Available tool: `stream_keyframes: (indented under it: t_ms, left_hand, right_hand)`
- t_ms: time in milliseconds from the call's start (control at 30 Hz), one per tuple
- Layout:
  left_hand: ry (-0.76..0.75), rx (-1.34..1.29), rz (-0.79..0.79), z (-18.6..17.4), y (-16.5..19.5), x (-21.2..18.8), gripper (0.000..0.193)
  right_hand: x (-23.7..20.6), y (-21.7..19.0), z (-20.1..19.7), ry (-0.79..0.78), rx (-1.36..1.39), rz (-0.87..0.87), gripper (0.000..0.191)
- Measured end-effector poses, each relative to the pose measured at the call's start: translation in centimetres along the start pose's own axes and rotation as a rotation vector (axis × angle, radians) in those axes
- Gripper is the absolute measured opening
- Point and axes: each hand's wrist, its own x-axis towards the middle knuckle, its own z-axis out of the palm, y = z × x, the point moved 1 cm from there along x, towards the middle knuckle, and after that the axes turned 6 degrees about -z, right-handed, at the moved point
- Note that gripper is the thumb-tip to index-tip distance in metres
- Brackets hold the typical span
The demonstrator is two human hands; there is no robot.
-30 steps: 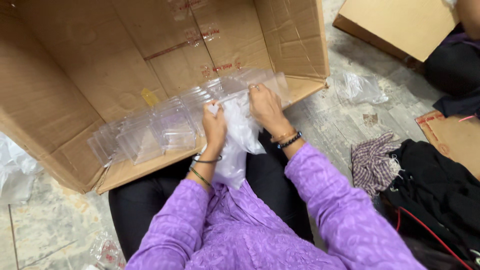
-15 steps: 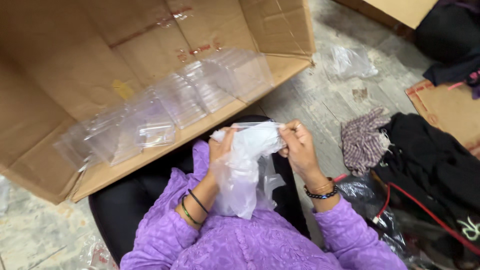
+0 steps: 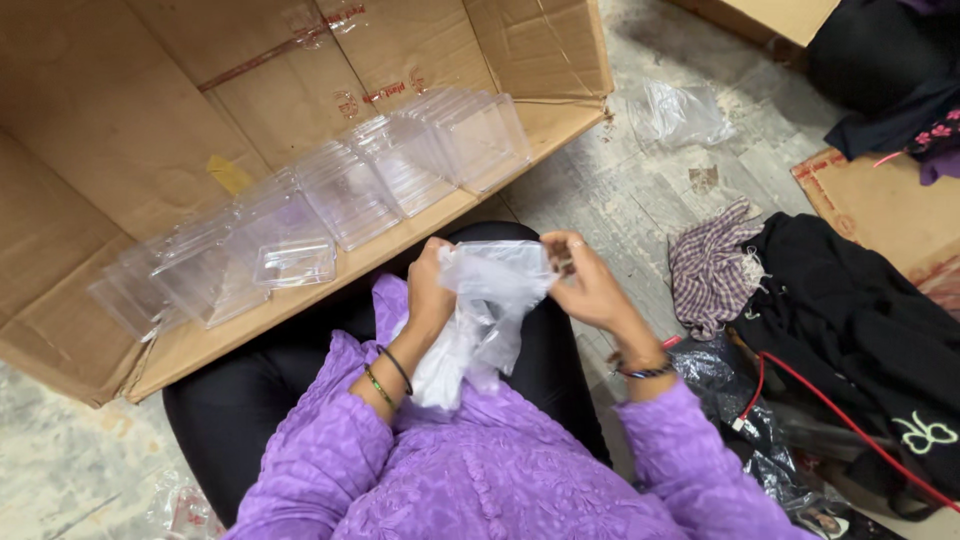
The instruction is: The person sits on the floor in front of an open cardboard box of clear plastic boxes. They insert white plastic bags into the boxes one at a time and place the lined boxes back into the cardboard box, occasionally repositioning the stacked boxes.
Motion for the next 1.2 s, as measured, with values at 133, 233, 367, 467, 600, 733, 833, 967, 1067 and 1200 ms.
stream_keyframes:
  t_ms: [133, 233, 367, 467, 600, 733, 833, 967, 1067, 1200]
  left_hand:
    - [0.014, 0.321, 0.126, -0.5, 4.0, 0.2, 0.019]
    - [-0.003, 0.411, 0.075, -0.6, 6.9, 0.1, 0.028]
    - [0.030, 0.402, 0.073, -0.7, 6.8, -0.7, 0.022]
    - [-0.036, 0.138, -0.027, -1.5, 4.4, -1.3, 0.015]
    - [-0.263, -0.519, -0.017, -2.8, 3.0, -1.0, 0.017]
    - [-0.355, -0.885, -0.243, -3.7, 5.5, -0.1, 0.020]
    - [-0.302, -0.736, -0.288, -4.3, 8.4, 0.0, 0.027]
    - [-0.174, -0.554, -0.157, -4.6, 11.2, -0.7, 0.027]
    - [0.023, -0.253, 0.086, -4.1, 12.6, -1.4, 0.022]
    - [0.231, 0.128, 0.280, -2.9, 14.0, -1.8, 0.022]
  right_hand:
    - [0.1, -3.0, -0.1, -0.128, -0.070, -0.391, 0.081]
    - [1.0, -0.3, 2.5, 0.122, 0.110, -0.202, 0.063]
    - [1.3, 9.0, 1.5, 0.614, 1.185, 0.175, 0.042]
    - [-1.2, 14.7, -1.3, 0.898, 0.891, 0.516, 0.046]
    - [-3.7, 18.2, -1.9, 0.766, 0.663, 0.945, 0.048]
    - [0.0, 20.9, -5.1, 0.827, 0.867, 0.726, 0.059]
    - [4.8, 21.9, -9.3, 0.968, 0.563, 0.924, 0.067]
    - [9.0, 17.6, -9.7, 0.846, -0.241, 0.312, 0.070]
    - [7.2, 8.0, -3.7, 0.660, 0.185, 0.021, 0.034]
    - [1.4, -5.5, 5.7, 0.299, 0.211, -0.139, 0.064]
